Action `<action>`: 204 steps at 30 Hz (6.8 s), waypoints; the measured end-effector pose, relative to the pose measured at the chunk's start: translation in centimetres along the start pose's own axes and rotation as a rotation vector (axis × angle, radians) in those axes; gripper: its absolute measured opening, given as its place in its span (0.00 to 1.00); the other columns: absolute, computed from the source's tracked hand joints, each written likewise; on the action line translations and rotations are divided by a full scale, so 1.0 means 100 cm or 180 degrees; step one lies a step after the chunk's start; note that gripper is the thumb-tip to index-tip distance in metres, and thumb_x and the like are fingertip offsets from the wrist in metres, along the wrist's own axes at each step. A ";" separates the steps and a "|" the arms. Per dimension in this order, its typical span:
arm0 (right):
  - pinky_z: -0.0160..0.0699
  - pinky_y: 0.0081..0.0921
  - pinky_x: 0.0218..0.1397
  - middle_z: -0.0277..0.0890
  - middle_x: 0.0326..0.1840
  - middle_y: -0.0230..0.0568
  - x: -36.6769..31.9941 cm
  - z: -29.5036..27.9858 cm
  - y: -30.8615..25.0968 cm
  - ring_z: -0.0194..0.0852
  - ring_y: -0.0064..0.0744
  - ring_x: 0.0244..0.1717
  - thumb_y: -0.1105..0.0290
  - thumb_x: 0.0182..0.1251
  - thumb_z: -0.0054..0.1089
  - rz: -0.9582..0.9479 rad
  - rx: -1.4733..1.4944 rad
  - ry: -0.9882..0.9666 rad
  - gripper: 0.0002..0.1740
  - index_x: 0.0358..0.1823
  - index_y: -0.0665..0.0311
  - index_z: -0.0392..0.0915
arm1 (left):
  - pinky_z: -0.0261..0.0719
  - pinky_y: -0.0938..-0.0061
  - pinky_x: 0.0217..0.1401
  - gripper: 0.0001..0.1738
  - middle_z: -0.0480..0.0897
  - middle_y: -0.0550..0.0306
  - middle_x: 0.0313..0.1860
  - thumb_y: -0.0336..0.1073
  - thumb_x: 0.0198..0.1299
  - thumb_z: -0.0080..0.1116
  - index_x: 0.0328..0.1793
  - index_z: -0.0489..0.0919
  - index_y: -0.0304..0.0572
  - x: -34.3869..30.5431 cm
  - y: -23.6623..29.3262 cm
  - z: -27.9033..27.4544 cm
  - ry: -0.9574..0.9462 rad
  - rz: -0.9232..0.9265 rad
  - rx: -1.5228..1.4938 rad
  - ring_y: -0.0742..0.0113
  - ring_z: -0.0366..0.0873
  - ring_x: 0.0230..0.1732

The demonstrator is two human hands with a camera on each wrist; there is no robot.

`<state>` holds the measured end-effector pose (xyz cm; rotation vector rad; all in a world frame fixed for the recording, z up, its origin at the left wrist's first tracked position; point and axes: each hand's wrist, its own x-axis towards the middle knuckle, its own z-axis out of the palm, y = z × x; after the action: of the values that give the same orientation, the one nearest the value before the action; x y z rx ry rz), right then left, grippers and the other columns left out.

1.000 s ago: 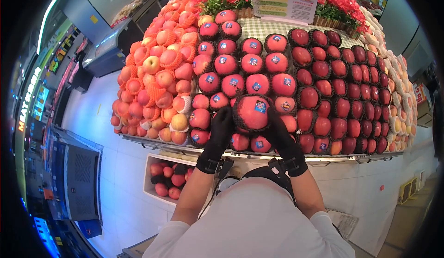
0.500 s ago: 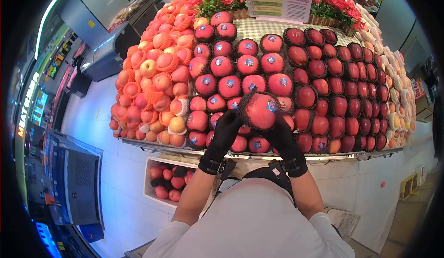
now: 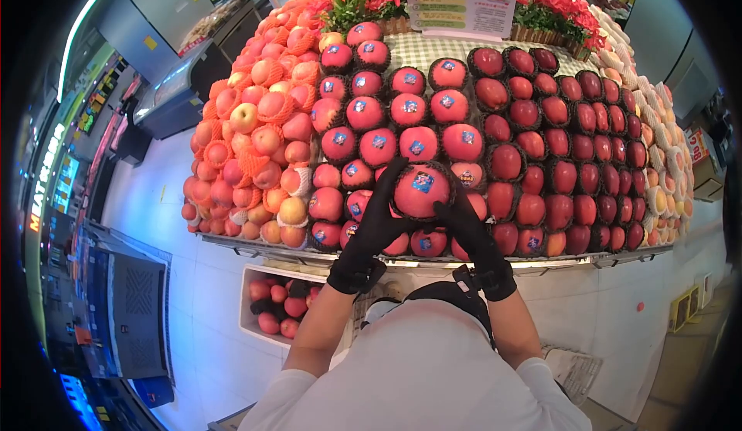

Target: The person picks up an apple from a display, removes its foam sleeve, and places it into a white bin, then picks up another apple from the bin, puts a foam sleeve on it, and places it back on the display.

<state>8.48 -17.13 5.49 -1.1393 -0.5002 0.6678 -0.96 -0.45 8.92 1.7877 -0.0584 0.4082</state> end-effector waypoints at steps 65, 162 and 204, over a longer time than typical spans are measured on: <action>0.64 0.45 0.76 0.55 0.78 0.42 -0.006 0.015 0.003 0.58 0.43 0.76 0.52 0.79 0.47 -0.0220 0.1341 -0.0058 0.35 0.79 0.56 0.49 | 0.64 0.59 0.76 0.68 0.61 0.44 0.75 0.37 0.38 0.84 0.81 0.48 0.35 -0.005 0.021 0.026 0.0574 -0.0004 -0.0151 0.55 0.60 0.76; 0.81 0.36 0.63 0.62 0.71 0.45 0.043 -0.030 0.030 0.68 0.38 0.68 0.80 0.66 0.53 -0.0805 0.0662 0.0383 0.38 0.77 0.61 0.51 | 0.61 0.58 0.78 0.68 0.58 0.45 0.78 0.36 0.37 0.85 0.82 0.49 0.38 0.073 -0.008 -0.005 -0.0371 0.0354 -0.0184 0.54 0.57 0.78; 0.75 0.24 0.53 0.72 0.56 0.33 0.016 -0.068 0.017 0.72 0.24 0.51 0.67 0.71 0.60 0.0056 -0.0829 0.0462 0.24 0.67 0.56 0.70 | 0.69 0.53 0.68 0.56 0.71 0.37 0.62 0.44 0.33 0.82 0.70 0.63 0.37 0.300 -0.046 -0.097 0.0476 0.1376 0.2671 0.40 0.68 0.65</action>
<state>13.78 -20.05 1.62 -1.4280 -0.4624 0.5404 25.94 15.26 15.67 2.5668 -0.1916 0.9801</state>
